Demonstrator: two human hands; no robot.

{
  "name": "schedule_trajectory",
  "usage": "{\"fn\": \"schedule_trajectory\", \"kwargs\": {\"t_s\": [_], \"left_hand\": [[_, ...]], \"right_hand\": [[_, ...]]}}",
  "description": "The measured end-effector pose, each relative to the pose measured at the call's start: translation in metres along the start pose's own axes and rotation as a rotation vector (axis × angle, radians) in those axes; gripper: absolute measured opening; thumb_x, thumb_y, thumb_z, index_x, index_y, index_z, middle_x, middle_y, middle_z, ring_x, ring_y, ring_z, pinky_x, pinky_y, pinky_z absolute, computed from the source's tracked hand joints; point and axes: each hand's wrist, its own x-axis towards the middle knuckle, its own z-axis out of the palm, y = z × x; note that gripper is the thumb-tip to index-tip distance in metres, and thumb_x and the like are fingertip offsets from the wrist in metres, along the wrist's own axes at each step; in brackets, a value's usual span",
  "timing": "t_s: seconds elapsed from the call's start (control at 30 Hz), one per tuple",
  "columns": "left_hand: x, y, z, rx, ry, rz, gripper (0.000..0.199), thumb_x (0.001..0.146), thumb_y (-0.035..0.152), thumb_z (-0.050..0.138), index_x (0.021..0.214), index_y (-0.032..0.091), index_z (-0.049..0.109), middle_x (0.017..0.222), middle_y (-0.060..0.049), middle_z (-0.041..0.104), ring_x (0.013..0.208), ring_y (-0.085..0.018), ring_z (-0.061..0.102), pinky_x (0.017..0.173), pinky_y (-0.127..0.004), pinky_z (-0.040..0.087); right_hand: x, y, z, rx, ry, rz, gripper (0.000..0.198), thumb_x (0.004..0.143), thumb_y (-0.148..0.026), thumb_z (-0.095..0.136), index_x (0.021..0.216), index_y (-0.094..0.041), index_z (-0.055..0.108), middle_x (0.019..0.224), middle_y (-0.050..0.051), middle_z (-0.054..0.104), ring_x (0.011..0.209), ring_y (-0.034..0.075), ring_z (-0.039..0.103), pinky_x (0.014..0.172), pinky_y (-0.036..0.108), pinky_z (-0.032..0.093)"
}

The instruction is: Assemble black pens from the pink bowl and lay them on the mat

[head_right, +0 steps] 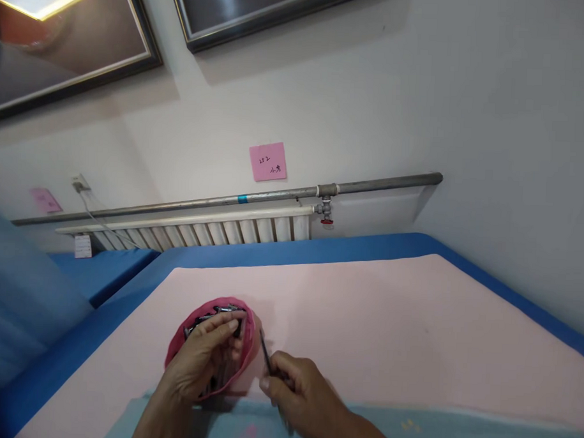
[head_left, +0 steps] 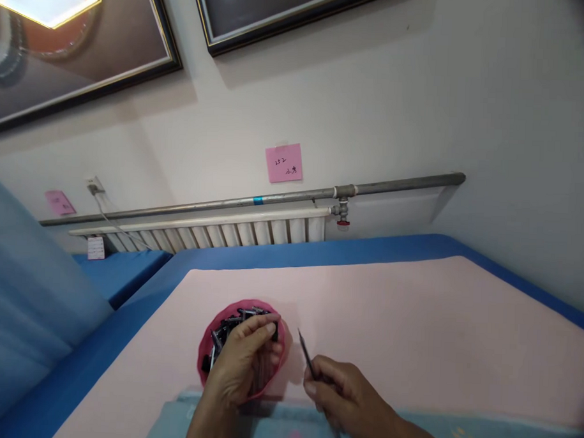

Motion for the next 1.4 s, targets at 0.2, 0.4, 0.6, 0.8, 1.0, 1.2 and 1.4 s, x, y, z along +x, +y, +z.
{"fn": "schedule_trajectory", "kwargs": {"t_s": [0.2, 0.4, 0.6, 0.8, 1.0, 1.2, 1.4], "left_hand": [[0.001, -0.007, 0.006, -0.157, -0.073, 0.019, 0.022, 0.064, 0.022, 0.074, 0.080, 0.014, 0.062, 0.075, -0.003, 0.066, 0.062, -0.012, 0.062, 0.059, -0.024, 0.051], [0.001, -0.006, 0.006, -0.152, -0.019, 0.035, 0.025, 0.062, 0.024, 0.075, 0.081, 0.014, 0.062, 0.074, -0.003, 0.065, 0.065, -0.013, 0.063, 0.058, -0.023, 0.050], [0.000, -0.009, 0.008, -0.113, -0.101, 0.019, 0.027, 0.061, 0.024, 0.075, 0.081, 0.013, 0.061, 0.073, -0.004, 0.065, 0.061, -0.012, 0.061, 0.057, -0.023, 0.048], [0.003, -0.015, 0.008, -0.039, -0.199, 0.005, 0.023, 0.065, 0.024, 0.072, 0.081, 0.012, 0.061, 0.071, -0.005, 0.063, 0.065, -0.013, 0.060, 0.057, -0.021, 0.044], [0.008, -0.022, 0.011, -0.106, -0.194, -0.014, 0.024, 0.064, 0.023, 0.074, 0.083, 0.011, 0.065, 0.071, -0.003, 0.062, 0.057, -0.007, 0.055, 0.058, -0.020, 0.042], [0.009, -0.033, 0.026, -0.189, -0.200, -0.037, 0.021, 0.060, 0.026, 0.076, 0.068, 0.011, 0.062, 0.061, 0.000, 0.060, 0.055, -0.008, 0.054, 0.057, -0.020, 0.040], [0.008, -0.038, 0.028, -0.080, -0.226, -0.049, 0.024, 0.062, 0.030, 0.075, 0.067, 0.011, 0.061, 0.059, 0.001, 0.058, 0.051, -0.006, 0.048, 0.052, -0.018, 0.033]], "right_hand": [[-0.001, 0.000, 0.006, -0.122, -0.035, -0.052, 0.020, 0.081, -0.029, 0.045, 0.064, -0.021, 0.039, 0.050, -0.008, 0.037, 0.041, 0.006, 0.038, 0.041, 0.019, 0.027], [-0.002, -0.001, 0.004, -0.204, -0.025, -0.089, 0.020, 0.080, -0.027, 0.046, 0.063, -0.020, 0.039, 0.051, -0.008, 0.037, 0.045, 0.007, 0.037, 0.044, 0.020, 0.024], [-0.001, -0.001, 0.005, -0.196, -0.019, -0.038, 0.019, 0.080, -0.026, 0.045, 0.063, -0.020, 0.039, 0.048, -0.008, 0.037, 0.040, 0.006, 0.035, 0.041, 0.019, 0.023], [-0.001, -0.002, 0.005, -0.174, -0.011, -0.013, 0.019, 0.081, -0.028, 0.044, 0.064, -0.021, 0.038, 0.045, -0.009, 0.038, 0.037, 0.006, 0.036, 0.040, 0.020, 0.024], [0.000, -0.003, 0.005, -0.071, 0.008, -0.039, 0.020, 0.079, -0.025, 0.045, 0.061, -0.021, 0.038, 0.049, -0.007, 0.044, 0.043, 0.007, 0.040, 0.043, 0.019, 0.030], [0.003, 0.000, 0.003, 0.072, 0.068, -0.022, 0.021, 0.082, -0.029, 0.043, 0.064, -0.020, 0.041, 0.048, -0.008, 0.044, 0.036, 0.005, 0.035, 0.039, 0.018, 0.029], [0.001, 0.003, 0.003, 0.155, 0.098, 0.000, 0.022, 0.081, -0.030, 0.045, 0.061, -0.021, 0.038, 0.044, -0.009, 0.043, 0.034, 0.005, 0.034, 0.036, 0.017, 0.028]]}}
